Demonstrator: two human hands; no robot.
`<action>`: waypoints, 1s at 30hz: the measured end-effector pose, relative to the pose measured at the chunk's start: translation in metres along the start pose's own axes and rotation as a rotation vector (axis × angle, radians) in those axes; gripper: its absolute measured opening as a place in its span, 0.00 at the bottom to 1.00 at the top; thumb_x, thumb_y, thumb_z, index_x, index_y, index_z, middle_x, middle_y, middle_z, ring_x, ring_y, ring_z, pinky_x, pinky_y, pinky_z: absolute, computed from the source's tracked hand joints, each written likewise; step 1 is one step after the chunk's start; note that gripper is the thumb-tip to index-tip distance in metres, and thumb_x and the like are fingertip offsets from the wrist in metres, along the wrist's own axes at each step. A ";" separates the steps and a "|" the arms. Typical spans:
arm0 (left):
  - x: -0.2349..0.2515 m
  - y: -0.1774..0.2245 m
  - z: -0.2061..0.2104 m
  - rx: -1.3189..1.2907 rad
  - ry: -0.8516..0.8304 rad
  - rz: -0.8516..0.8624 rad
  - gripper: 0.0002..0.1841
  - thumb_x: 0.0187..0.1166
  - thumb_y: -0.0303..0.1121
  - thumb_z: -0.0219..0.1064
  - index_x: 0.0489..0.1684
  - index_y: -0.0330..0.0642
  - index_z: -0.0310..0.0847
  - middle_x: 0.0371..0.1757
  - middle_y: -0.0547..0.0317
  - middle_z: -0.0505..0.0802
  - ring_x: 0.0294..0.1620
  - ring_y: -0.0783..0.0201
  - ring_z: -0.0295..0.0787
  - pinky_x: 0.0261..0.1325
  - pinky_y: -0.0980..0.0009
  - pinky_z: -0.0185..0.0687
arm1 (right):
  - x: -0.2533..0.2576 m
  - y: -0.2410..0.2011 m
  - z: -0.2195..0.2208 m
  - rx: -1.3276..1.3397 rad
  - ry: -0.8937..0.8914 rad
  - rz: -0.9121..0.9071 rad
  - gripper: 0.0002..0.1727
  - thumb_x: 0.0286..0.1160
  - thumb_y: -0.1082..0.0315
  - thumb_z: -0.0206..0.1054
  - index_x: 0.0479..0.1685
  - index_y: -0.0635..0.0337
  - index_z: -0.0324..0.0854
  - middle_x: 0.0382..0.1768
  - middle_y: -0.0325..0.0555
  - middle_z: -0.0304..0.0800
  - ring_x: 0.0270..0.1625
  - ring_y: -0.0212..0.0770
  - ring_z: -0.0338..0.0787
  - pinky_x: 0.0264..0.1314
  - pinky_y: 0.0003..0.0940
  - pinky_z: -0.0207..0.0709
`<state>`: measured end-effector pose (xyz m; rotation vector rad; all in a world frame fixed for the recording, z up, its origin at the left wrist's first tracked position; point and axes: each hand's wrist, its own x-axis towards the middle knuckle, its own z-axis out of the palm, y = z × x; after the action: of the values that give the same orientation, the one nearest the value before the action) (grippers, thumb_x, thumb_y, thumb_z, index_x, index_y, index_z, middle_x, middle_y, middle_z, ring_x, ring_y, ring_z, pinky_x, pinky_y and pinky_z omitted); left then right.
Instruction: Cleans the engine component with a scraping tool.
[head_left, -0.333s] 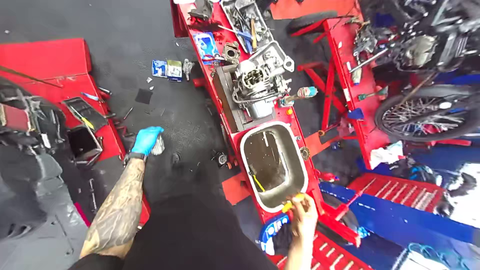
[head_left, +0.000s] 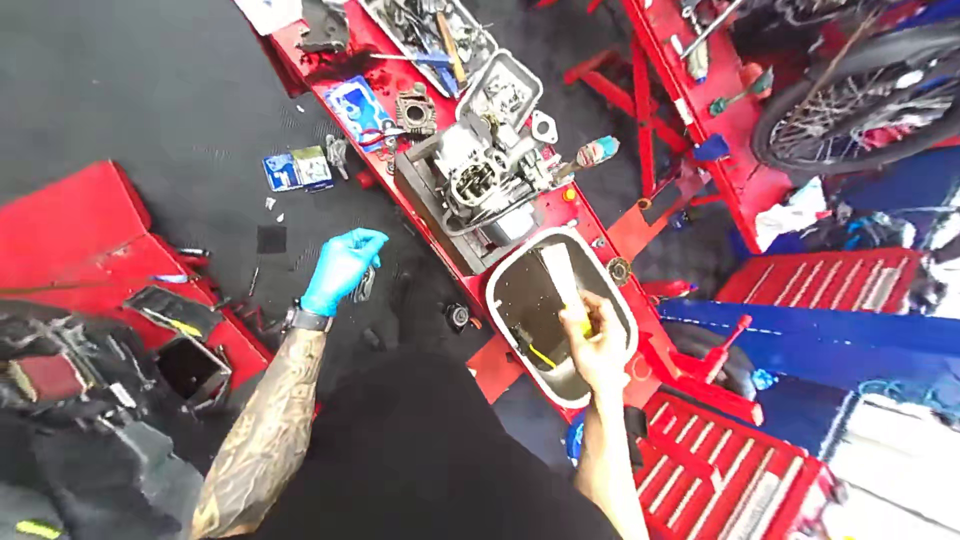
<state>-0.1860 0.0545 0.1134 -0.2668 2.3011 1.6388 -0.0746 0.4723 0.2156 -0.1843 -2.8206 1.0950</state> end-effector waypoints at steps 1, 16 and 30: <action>0.011 0.011 0.001 0.024 -0.012 0.028 0.15 0.88 0.45 0.63 0.58 0.50 0.91 0.36 0.62 0.95 0.33 0.68 0.91 0.43 0.64 0.89 | 0.018 -0.004 0.002 -0.057 0.008 -0.034 0.25 0.75 0.55 0.73 0.65 0.63 0.83 0.46 0.43 0.93 0.43 0.30 0.91 0.47 0.31 0.88; 0.116 0.116 0.030 0.270 -0.193 0.190 0.22 0.83 0.51 0.68 0.73 0.57 0.84 0.50 0.68 0.97 0.47 0.75 0.93 0.53 0.68 0.90 | 0.129 -0.058 0.027 -0.376 -0.071 -0.140 0.23 0.76 0.51 0.66 0.65 0.51 0.89 0.42 0.45 0.93 0.35 0.39 0.91 0.31 0.40 0.83; 0.162 0.128 0.026 0.341 -0.458 0.186 0.18 0.85 0.53 0.66 0.66 0.63 0.88 0.46 0.71 0.97 0.39 0.76 0.92 0.46 0.68 0.89 | 0.135 -0.097 0.028 -0.502 -0.084 -0.040 0.22 0.77 0.53 0.65 0.65 0.48 0.91 0.38 0.43 0.94 0.33 0.39 0.90 0.28 0.38 0.78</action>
<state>-0.3757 0.1256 0.1623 0.3713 2.2312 1.1896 -0.2186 0.4039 0.2687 -0.1226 -3.1029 0.3740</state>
